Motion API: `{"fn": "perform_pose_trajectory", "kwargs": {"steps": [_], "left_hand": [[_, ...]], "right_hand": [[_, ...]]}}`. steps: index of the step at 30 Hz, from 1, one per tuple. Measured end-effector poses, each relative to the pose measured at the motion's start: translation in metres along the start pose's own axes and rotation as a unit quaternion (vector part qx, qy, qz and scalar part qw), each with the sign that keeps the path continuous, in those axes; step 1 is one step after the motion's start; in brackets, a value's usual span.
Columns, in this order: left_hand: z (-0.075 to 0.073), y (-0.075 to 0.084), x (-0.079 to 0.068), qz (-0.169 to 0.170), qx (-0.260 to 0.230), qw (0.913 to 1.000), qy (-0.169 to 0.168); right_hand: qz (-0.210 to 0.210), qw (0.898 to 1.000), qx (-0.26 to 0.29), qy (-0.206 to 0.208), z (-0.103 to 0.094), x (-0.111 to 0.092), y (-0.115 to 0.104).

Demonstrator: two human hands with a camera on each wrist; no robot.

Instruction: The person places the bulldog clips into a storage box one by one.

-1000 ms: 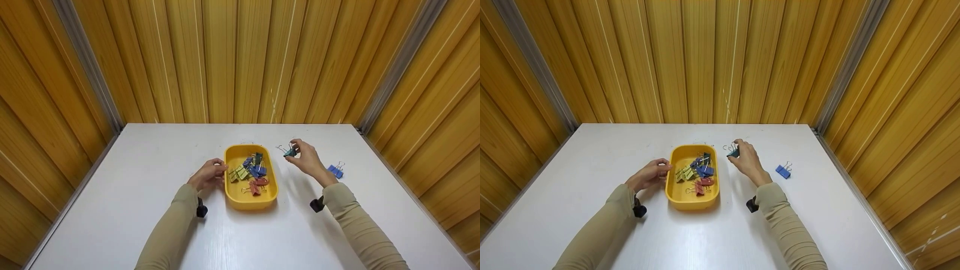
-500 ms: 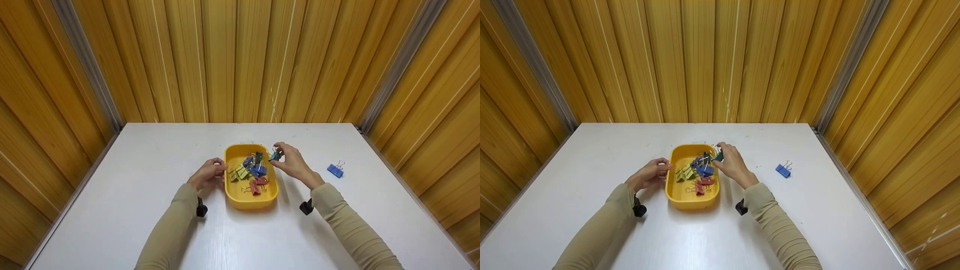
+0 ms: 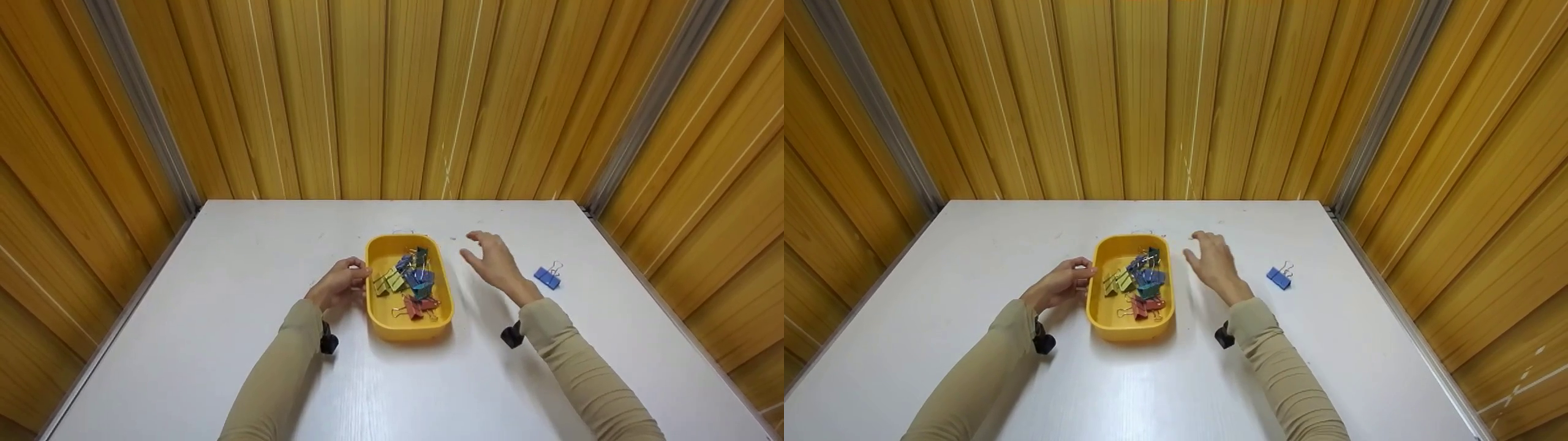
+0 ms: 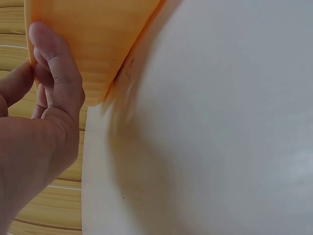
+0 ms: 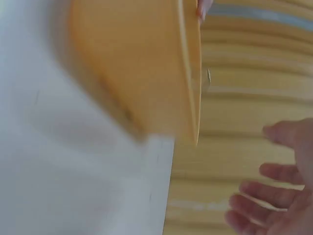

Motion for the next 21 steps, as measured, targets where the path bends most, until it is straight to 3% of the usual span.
{"fn": "perform_pose_trajectory", "kwargs": {"steps": [2, 5, 10, 16, 21], "left_hand": [[0.000, -0.001, 0.001, -0.001, -0.001, 1.0000, 0.000], [-0.001, -0.001, 0.001, -0.003, 0.000, 1.0000, -0.001], [-0.001, 0.000, 0.000, -0.006, 0.004, 1.0000, 0.003], [-0.002, 0.001, 0.000, -0.006, 0.005, 0.9999, 0.008], [0.000, 0.003, 0.001, 0.001, 0.013, 0.9999, 0.007]], "right_hand": [[0.037, 0.997, -0.062, 0.022, -0.012, 0.001, 0.028], [0.105, 0.985, -0.135, 0.021, -0.027, -0.001, 0.072], [0.207, 0.965, -0.162, -0.007, -0.045, -0.007, 0.129], [0.239, 0.960, -0.140, -0.045, -0.048, -0.007, 0.155], [0.228, 0.965, -0.127, -0.012, -0.051, -0.003, 0.159]]}}
Point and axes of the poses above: each hand's wrist, its own x-axis towards the middle knuckle, its own z-axis out of the palm, y = z × x, the point moved 7 cm from there along x, towards the middle knuckle, and after that the axes turned 12 degrees about z, right-handed, at the moved point
